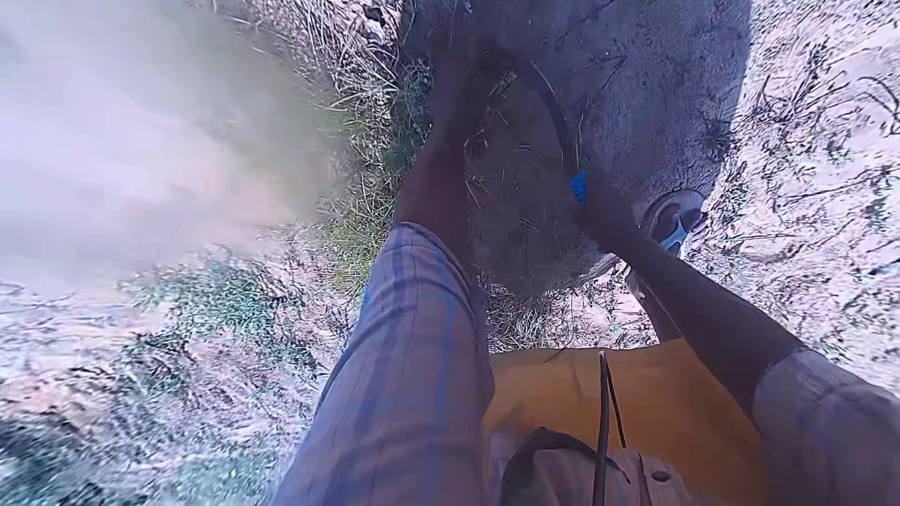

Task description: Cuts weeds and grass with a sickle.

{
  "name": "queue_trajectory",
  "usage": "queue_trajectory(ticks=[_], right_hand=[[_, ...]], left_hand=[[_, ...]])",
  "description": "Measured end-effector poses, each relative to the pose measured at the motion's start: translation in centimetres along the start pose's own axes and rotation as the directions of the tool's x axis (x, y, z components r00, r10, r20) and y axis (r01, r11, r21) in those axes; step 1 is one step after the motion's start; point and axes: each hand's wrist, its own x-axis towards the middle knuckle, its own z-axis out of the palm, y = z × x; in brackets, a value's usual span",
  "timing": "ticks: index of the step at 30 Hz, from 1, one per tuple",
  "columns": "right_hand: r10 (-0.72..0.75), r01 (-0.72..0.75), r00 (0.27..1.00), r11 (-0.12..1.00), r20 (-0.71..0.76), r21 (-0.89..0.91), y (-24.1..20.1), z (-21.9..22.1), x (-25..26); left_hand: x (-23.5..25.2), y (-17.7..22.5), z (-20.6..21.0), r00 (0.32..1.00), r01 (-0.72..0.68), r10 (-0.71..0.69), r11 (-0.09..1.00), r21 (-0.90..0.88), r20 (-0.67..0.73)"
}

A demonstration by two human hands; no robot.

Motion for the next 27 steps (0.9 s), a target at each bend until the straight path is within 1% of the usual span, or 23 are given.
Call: queue_trajectory(ticks=[3,4,5,7,8,9,10,12,13,14,16,18,19,20,21,23,24,25,26,27], right_hand=[[0.111,-0.107,0.993,0.988,0.032,-0.107,3.5,0.9,-2.9],[0.14,-0.134,0.989,0.983,0.037,-0.124,4.4,0.8,-4.6],[0.157,-0.152,0.987,0.983,0.041,-0.1,5.0,0.6,-6.3],[0.137,-0.137,0.99,0.99,0.027,-0.018,4.8,0.2,-8.7],[0.124,-0.124,0.992,0.992,0.005,0.029,4.1,0.0,-9.1],[0.11,-0.109,0.994,0.993,-0.022,0.055,3.1,-0.4,-9.1],[0.072,-0.068,0.995,0.995,-0.069,0.071,1.7,-1.0,-8.4],[-0.014,0.023,0.989,0.998,-0.145,0.059,-2.0,-1.9,-5.2],[-0.042,0.047,0.989,0.999,-0.144,0.029,-3.4,-1.6,-3.6],[-0.034,0.033,0.991,0.999,-0.127,-0.007,-4.1,-0.7,-2.4],[0.028,-0.033,0.996,0.998,-0.084,-0.055,-3.3,1.3,-1.6],[0.075,-0.08,0.996,0.987,-0.038,-0.136,-0.6,3.8,-4.1],[0.109,-0.103,0.994,0.977,0.019,-0.184,0.7,4.8,-6.0],[0.159,-0.137,0.984,0.966,0.086,-0.219,1.8,5.0,-8.1],[0.182,-0.155,0.977,0.965,0.115,-0.211,2.9,4.7,-9.8],[0.187,-0.174,0.977,0.976,0.102,-0.128,4.1,3.4,-11.6],[0.18,-0.175,0.98,0.982,0.082,-0.071,4.6,3.2,-12.3],[0.169,-0.168,0.984,0.986,0.05,-0.023,5.2,3.2,-12.9],[0.153,-0.153,0.988,0.988,0.011,0.019,5.7,3.2,-13.1],[0.136,-0.133,0.99,0.989,-0.038,0.06,5.9,3.2,-13.0]], left_hand=[[-0.3,-1.3,0.9,0.999,-0.043,0.043,0.999,0.02,0.004],[-1.0,-1.8,1.2,0.999,-0.043,0.043,0.999,0.0,0.028],[-2.2,-2.9,1.7,0.998,-0.03,0.032,0.999,-0.024,0.056],[-5.5,-7.7,2.5,0.995,0.028,-0.02,0.997,-0.072,0.097],[-7.3,-10.4,3.3,0.994,0.065,-0.057,0.993,-0.096,0.092],[-8.2,-12.4,4.5,0.987,0.132,-0.123,0.988,-0.083,0.098],[-8.6,-13.1,5.7,0.978,0.185,-0.177,0.981,-0.065,0.11],[-9.3,-12.5,7.2,0.967,0.221,-0.216,0.975,-0.024,0.133],[-10.2,-12.0,8.2,0.963,0.226,-0.217,0.974,-0.035,0.162],[-11.4,-11.1,9.0,0.954,0.244,-0.225,0.967,-0.077,0.2],[-12.5,-8.1,10.0,0.953,0.263,-0.219,0.94,-0.215,0.211],[-14.1,-6.7,11.6,0.974,0.215,-0.175,0.916,-0.338,0.145],[-15.3,-6.6,12.3,0.981,0.19,-0.159,0.911,-0.366,0.114],[-16.4,-6.4,12.7,0.981,0.186,-0.153,0.911,-0.368,0.119],[-17.0,-6.0,12.7,0.983,0.181,-0.154,0.912,-0.369,0.101],[-16.8,-4.7,10.2,0.992,0.127,-0.124,0.945,-0.301,0.028],[-16.5,-4.4,8.9,0.996,0.064,-0.077,0.973,-0.223,-0.051],[-15.5,-4.2,7.7,0.99,-0.022,-0.005,0.982,-0.19,-0.142],[-13.5,-3.9,6.7,0.968,-0.104,0.061,0.98,-0.168,-0.243],[-10.8,-3.6,5.4,0.949,-0.145,0.099,0.98,-0.138,-0.298]])
